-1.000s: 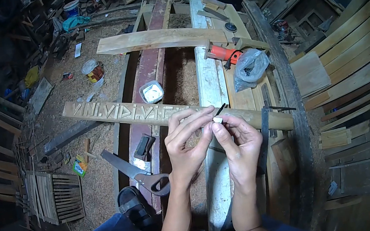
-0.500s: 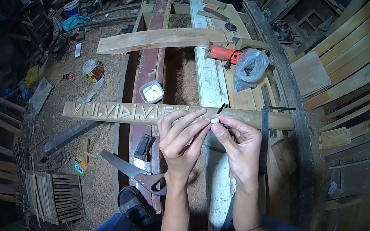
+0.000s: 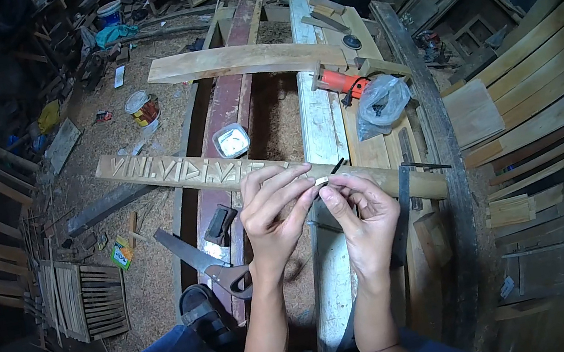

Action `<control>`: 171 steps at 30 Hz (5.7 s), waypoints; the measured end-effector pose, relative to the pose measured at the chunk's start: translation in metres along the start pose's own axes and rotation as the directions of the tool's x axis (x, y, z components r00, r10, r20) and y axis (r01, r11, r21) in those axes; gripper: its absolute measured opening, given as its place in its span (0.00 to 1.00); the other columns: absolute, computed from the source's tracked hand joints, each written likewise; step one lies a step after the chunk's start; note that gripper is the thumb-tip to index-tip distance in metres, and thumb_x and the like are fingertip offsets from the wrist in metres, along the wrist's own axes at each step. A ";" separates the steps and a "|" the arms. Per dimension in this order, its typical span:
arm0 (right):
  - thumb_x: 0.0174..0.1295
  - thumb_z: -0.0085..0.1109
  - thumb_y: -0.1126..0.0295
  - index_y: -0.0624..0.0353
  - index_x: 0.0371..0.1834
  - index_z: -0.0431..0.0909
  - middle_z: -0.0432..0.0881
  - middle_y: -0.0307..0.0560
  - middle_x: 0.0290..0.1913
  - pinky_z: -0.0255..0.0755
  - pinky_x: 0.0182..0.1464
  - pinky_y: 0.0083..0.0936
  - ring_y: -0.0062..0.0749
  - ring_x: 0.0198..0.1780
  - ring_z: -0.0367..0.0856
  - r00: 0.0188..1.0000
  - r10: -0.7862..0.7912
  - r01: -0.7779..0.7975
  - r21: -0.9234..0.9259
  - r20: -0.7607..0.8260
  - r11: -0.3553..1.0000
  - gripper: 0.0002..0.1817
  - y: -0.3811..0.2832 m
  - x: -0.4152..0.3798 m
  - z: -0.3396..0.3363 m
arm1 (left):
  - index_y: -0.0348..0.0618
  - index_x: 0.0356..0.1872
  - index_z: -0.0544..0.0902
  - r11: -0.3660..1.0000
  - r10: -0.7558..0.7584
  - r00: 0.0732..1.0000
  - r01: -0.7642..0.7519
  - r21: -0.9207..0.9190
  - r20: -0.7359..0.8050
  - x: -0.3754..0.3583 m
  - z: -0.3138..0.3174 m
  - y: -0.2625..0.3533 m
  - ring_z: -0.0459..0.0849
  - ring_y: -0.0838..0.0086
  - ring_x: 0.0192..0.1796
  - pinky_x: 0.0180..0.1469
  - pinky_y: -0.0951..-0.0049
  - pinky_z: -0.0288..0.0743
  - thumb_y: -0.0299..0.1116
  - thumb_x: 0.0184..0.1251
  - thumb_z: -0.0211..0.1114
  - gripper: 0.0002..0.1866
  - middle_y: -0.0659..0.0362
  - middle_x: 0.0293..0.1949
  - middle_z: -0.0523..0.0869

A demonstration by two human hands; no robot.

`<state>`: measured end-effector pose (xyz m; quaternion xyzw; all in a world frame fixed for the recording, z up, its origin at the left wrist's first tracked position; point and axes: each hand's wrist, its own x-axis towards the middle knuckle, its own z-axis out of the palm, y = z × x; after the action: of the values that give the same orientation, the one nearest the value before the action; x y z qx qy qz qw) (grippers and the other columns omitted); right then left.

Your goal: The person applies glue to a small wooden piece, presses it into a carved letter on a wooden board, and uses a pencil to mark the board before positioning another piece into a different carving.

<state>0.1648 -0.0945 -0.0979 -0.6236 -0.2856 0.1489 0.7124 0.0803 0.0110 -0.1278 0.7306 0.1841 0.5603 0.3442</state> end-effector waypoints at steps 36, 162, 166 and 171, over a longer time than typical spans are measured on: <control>0.58 0.76 0.73 0.58 0.41 0.92 0.86 0.44 0.40 0.74 0.49 0.37 0.41 0.44 0.81 0.962 -0.274 0.231 -0.572 0.011 0.787 0.08 0.130 0.033 -0.010 | 0.47 0.43 0.92 0.911 -0.326 0.935 0.271 0.311 0.140 -0.046 0.030 -0.083 0.81 0.62 0.58 0.66 0.58 0.62 0.35 0.68 0.73 0.07 0.61 0.50 0.92; 0.64 0.68 0.61 0.41 0.51 0.92 0.73 0.48 0.75 0.50 0.69 0.50 0.47 0.74 0.64 0.989 -0.060 0.149 -0.915 0.137 0.376 0.13 0.254 0.022 -0.007 | 0.52 0.66 0.85 0.705 -0.611 0.731 0.328 0.629 0.305 -0.123 0.075 -0.174 0.50 0.40 0.82 0.78 0.36 0.37 0.39 0.71 0.68 0.23 0.42 0.86 0.46; 0.64 0.68 0.61 0.42 0.53 0.91 0.72 0.49 0.76 0.49 0.70 0.53 0.49 0.75 0.63 0.986 -0.025 0.159 -0.903 0.163 0.398 0.15 0.253 0.020 -0.008 | 0.54 0.67 0.85 0.708 -0.606 0.740 0.335 0.622 0.292 -0.125 0.076 -0.174 0.50 0.40 0.82 0.79 0.37 0.37 0.34 0.71 0.66 0.23 0.43 0.86 0.48; 0.64 0.68 0.62 0.43 0.54 0.91 0.70 0.50 0.77 0.49 0.72 0.55 0.52 0.75 0.62 0.988 -0.012 0.147 -0.904 0.156 0.403 0.16 0.254 0.020 -0.008 | 0.55 0.67 0.85 0.708 -0.616 0.732 0.354 0.611 0.290 -0.123 0.075 -0.172 0.50 0.42 0.82 0.80 0.39 0.37 0.28 0.68 0.64 0.25 0.44 0.86 0.49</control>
<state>0.2219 -0.0447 -0.3413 -0.8858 -0.3934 -0.0262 0.2447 0.1339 0.0278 -0.3455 0.8303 0.4290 0.1775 0.3083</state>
